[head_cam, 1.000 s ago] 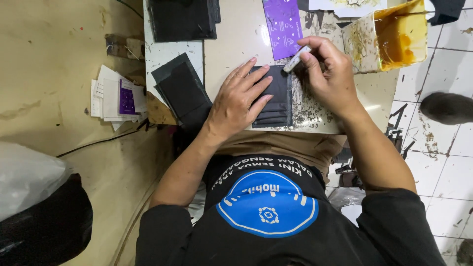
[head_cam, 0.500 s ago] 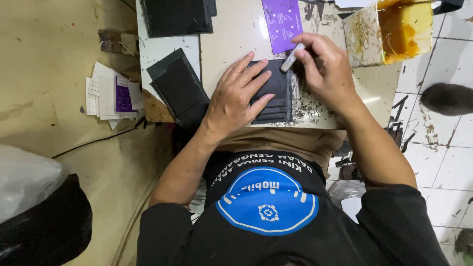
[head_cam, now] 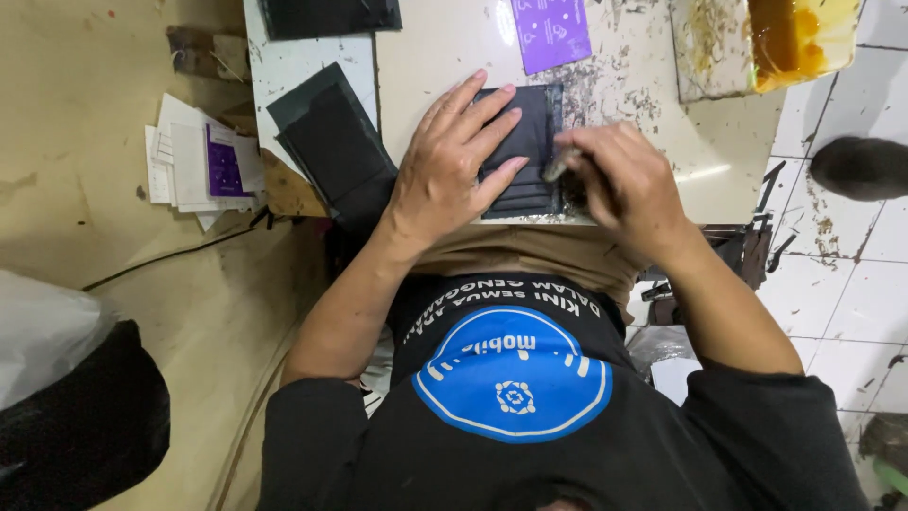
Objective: Applying glue to small leather components and assembling them together on a workbench.
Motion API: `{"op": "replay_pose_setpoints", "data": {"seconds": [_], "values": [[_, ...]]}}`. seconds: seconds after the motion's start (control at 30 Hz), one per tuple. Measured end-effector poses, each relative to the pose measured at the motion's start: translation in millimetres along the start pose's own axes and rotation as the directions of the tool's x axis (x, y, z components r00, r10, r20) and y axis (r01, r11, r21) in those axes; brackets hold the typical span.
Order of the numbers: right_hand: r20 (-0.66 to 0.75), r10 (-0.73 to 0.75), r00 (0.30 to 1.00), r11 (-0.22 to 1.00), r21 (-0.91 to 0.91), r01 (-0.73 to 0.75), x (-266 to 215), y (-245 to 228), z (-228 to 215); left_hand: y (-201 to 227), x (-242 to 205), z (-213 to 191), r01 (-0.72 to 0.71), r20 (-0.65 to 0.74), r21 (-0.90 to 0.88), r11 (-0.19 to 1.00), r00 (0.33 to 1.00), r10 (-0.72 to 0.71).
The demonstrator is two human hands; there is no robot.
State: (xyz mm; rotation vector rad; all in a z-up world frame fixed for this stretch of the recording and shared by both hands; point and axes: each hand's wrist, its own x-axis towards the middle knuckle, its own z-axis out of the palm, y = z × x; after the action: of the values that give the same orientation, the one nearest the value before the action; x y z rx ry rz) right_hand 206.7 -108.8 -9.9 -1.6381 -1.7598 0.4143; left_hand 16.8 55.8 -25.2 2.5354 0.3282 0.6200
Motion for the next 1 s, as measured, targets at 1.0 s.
{"op": "replay_pose_setpoints", "data": {"seconds": [1.0], "values": [[-0.229,0.040,0.973,0.783,-0.597,-0.173,-4.2,70.8,-139.0,-16.4,11.1,0.0,0.173,-0.070,0.120,0.978,0.984,-0.165]]}}
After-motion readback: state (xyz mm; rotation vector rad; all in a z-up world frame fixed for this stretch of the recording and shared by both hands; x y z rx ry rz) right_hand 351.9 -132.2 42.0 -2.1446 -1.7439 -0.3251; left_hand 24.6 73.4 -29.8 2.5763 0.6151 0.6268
